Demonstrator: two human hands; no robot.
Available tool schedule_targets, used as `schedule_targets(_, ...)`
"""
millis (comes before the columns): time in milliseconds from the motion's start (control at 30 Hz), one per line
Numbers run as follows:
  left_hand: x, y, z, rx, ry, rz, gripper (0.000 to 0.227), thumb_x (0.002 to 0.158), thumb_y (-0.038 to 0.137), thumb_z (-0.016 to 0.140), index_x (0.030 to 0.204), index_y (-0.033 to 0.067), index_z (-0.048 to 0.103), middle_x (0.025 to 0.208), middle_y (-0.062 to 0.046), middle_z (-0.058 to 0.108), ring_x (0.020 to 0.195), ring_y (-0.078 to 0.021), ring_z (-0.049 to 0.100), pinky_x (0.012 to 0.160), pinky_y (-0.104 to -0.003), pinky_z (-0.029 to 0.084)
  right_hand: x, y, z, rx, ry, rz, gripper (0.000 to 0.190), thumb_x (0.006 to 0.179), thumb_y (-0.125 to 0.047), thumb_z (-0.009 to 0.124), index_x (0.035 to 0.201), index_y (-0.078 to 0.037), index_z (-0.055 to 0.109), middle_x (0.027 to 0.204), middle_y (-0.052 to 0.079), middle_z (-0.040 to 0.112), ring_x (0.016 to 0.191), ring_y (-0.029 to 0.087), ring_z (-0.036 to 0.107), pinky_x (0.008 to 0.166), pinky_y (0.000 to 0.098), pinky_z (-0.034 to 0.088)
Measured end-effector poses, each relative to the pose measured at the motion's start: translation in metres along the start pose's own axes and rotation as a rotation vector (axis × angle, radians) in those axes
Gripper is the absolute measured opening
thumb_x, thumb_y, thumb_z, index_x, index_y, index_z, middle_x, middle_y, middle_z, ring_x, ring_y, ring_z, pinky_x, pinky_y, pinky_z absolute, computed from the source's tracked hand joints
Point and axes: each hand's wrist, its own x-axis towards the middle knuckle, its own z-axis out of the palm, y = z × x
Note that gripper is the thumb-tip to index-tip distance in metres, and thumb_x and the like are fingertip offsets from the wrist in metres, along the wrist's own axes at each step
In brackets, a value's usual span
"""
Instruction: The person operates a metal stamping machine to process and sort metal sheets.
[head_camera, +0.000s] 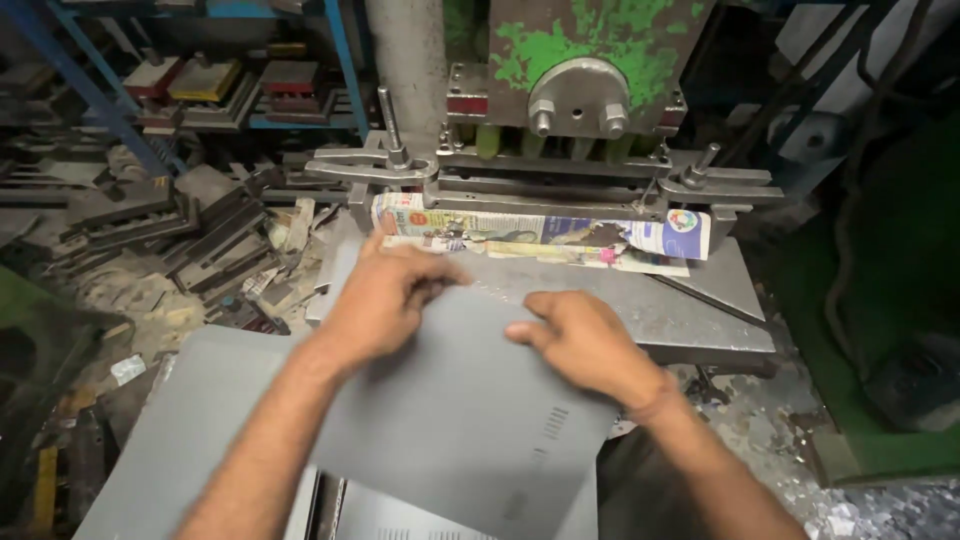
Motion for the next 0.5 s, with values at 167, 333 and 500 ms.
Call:
schedule_targets(167,-0.028,-0.037,0.08,-0.2,0.874,0.083,0.068,0.078,0.002,0.073,0.144,0.0043,0.052,0.151,-0.022,0.047,0.139,-0.0464,0.045,0.113,-0.052,0.031,-0.047,0.088,0.039,0.625,-0.104,0.749,0.03,0.094,-0.028,0.064,0.103,-0.002,0.075,0.081,0.008,0.077,0.072,0.022,0.069,0.071,0.0368,0.056)
schedule_targets(333,-0.024,-0.062,0.165,-1.107,0.197,-0.204,0.039,0.104,0.023,0.058,0.13,-0.0051,0.067,0.112,-0.017,0.078,0.099,-0.0196,0.067,0.089,-0.033,0.053,-0.084,0.173,0.055,1.172,0.09,0.983,0.034,0.103,-0.024,0.059,0.109,0.008,0.069,0.093,0.012,0.072,0.077,0.021,0.065,0.073,0.0364,0.055)
schedule_targets(500,0.048,-0.049,0.133,-1.355,0.218,-0.235,0.033,0.103,0.02,0.052,0.126,-0.001,0.063,0.107,-0.009,0.075,0.093,-0.0145,0.069,0.085,-0.031,0.055,-0.029,0.179,0.031,1.244,0.099,1.042,0.031,0.101,-0.022,0.055,0.114,0.004,0.065,0.103,0.013,0.072,0.084,0.022,0.071,0.079,0.0396,0.058)
